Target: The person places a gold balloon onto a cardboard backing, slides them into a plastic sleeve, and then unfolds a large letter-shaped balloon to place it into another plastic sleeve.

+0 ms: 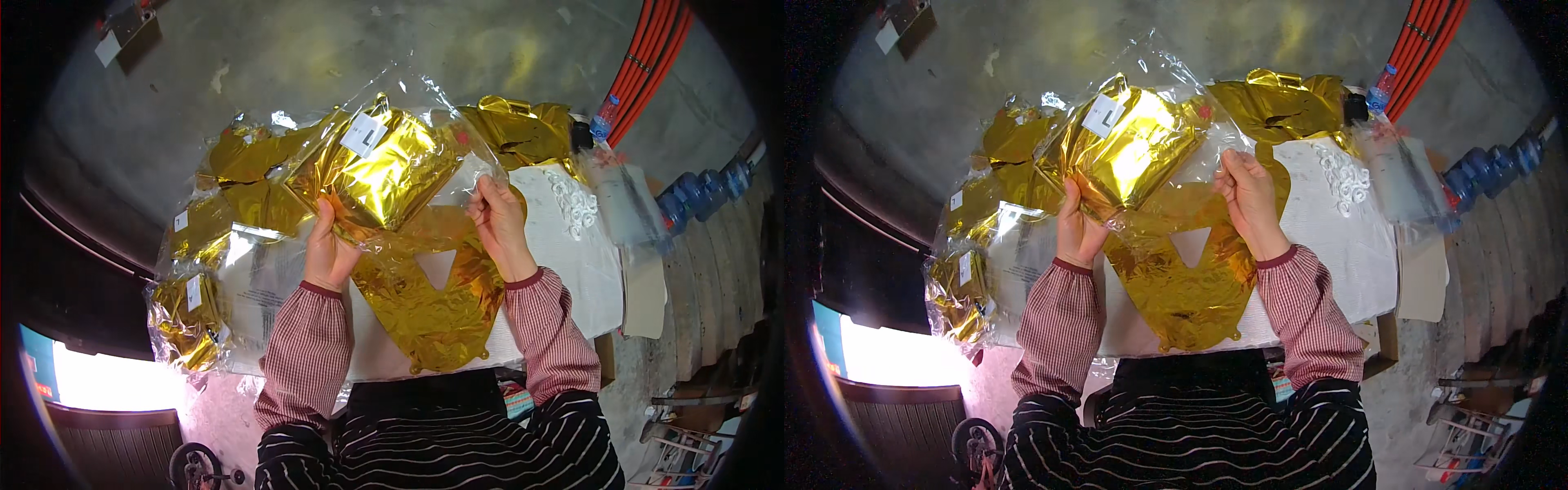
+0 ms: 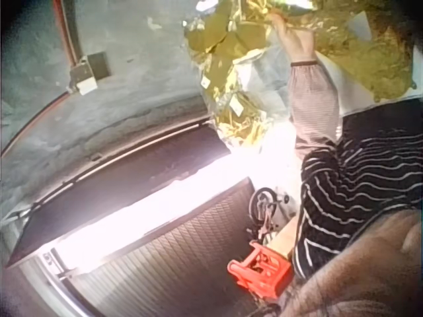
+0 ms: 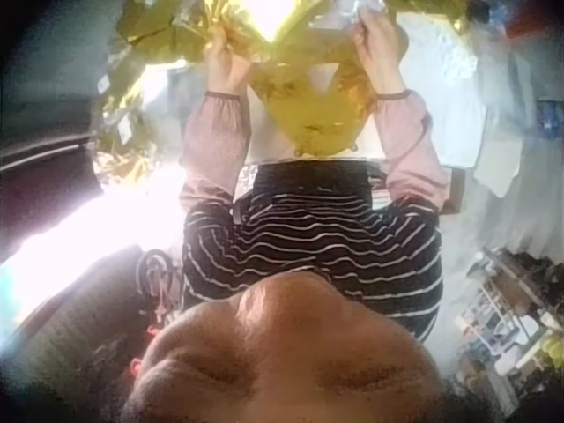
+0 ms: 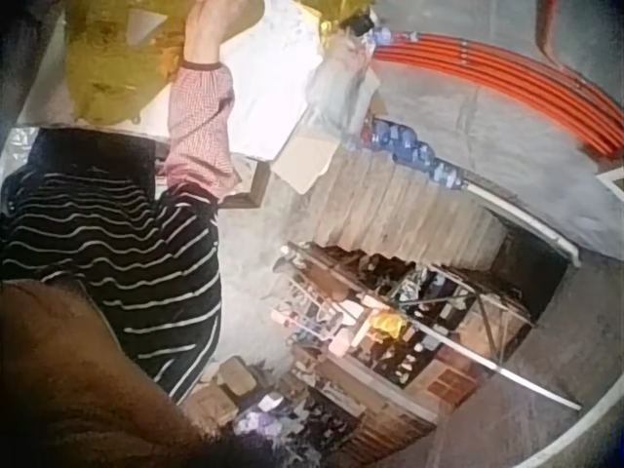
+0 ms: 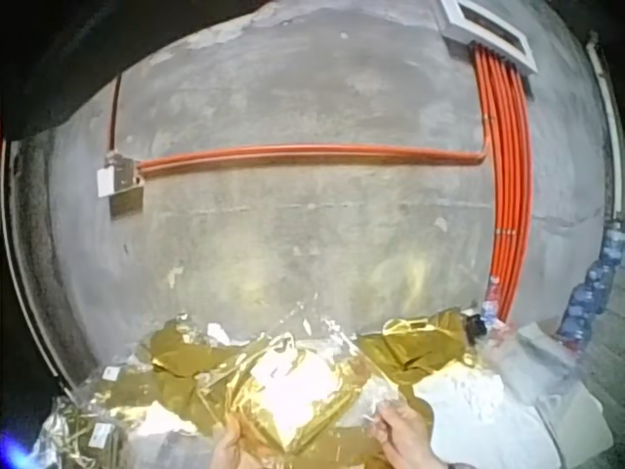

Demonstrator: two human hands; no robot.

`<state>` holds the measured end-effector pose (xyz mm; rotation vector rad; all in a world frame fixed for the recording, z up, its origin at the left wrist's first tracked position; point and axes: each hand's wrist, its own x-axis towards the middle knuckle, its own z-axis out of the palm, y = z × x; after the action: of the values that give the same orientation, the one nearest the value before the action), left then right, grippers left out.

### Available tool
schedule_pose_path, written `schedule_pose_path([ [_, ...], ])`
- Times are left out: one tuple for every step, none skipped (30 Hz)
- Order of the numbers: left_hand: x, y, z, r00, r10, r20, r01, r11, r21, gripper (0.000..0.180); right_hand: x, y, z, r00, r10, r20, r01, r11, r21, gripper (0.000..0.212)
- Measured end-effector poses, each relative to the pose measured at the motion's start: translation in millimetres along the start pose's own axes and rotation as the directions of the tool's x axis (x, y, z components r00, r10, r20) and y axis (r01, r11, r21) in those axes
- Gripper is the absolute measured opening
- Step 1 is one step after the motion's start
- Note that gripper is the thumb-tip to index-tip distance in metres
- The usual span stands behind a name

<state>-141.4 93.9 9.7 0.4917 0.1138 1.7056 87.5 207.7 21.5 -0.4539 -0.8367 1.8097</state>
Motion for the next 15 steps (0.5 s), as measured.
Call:
schedule_pose_path([
  [0, 0, -1, 1.0, -0.002, -0.001, 0.002, 1.0, 0.0, 0.037, 0, 0, 1, 1.0, -0.007, -0.015, 0.007, 1.0, -0.007, 0.012],
  [0, -2, 7, 0.997, 0.022, -0.074, -0.017, 0.998, 0.062, 0.037, 0, 0, 1, 1.0, -0.008, -0.018, 0.008, 1.0, -0.008, 0.012],
  [0, -3, 10, 0.988, 0.05, -0.145, -0.032, 0.992, 0.125, 0.037, -1, 0, 0, 1.0, -0.026, 0.003, 0.026, 1.0, -0.012, 0.013],
  [0, -3, 7, 0.988, 0.047, -0.145, -0.029, 0.992, 0.124, 0.037, -1, 0, 0, 0.999, -0.044, 0.024, 0.044, 0.999, -0.016, 0.015],
  [0, -2, 6, 0.995, 0.031, -0.09, -0.022, 0.995, 0.101, 0.037, -1, -1, 1, 0.999, -0.045, 0.024, 0.045, 0.999, -0.013, 0.015],
  [-1, -2, 5, 0.999, 0.016, -0.034, -0.014, 0.997, 0.078, 0.037, -2, -1, 2, 0.998, -0.06, 0.012, 0.06, 0.998, -0.021, 0.016],
  [-1, -3, 4, 0.999, 0.016, -0.033, -0.013, 0.997, 0.082, 0.037, -3, -2, 3, 0.997, -0.075, 0.001, 0.075, 0.997, -0.03, 0.018],
  [0, -5, 9, 0.996, 0.015, -0.088, -0.006, 0.995, 0.104, 0.037, -3, -2, 1, 0.997, -0.076, -0.002, 0.076, 0.997, -0.031, 0.018],
  [1, -6, 11, 0.99, 0.015, -0.142, 0.003, 0.992, 0.127, 0.037, -3, -2, 0, 0.996, -0.081, 0.026, 0.082, 0.996, -0.025, 0.018],
  [2, -7, 10, 0.99, 0.012, -0.141, 0.005, 0.992, 0.125, 0.037, -2, -3, -2, 0.995, -0.087, 0.053, 0.088, 0.996, -0.02, 0.018],
  [1, -6, 10, 0.99, 0.019, -0.142, -0.003, 0.993, 0.115, 0.037, -3, -3, 1, 0.995, -0.087, 0.054, 0.088, 0.996, -0.019, 0.018],
  [1, -5, 9, 0.99, 0.026, -0.142, -0.011, 0.994, 0.105, 0.037, -4, -4, 5, 0.994, -0.095, 0.051, 0.097, 0.995, -0.029, 0.016],
  [1, -4, 10, 0.99, 0.026, -0.141, -0.011, 0.994, 0.106, 0.037, -5, -6, 9, 0.993, -0.105, 0.048, 0.107, 0.993, -0.04, 0.014],
  [1, -4, 10, 0.984, 0.036, -0.176, -0.014, 0.992, 0.124, 0.036, -5, -8, 14, 0.993, -0.104, 0.049, 0.106, 0.994, -0.039, 0.014],
  [1, -4, 10, 0.976, 0.047, -0.211, -0.017, 0.99, 0.142, 0.036, -5, -10, 21, 0.996, -0.089, -0.024, 0.087, 0.995, -0.055, 0.012],
])
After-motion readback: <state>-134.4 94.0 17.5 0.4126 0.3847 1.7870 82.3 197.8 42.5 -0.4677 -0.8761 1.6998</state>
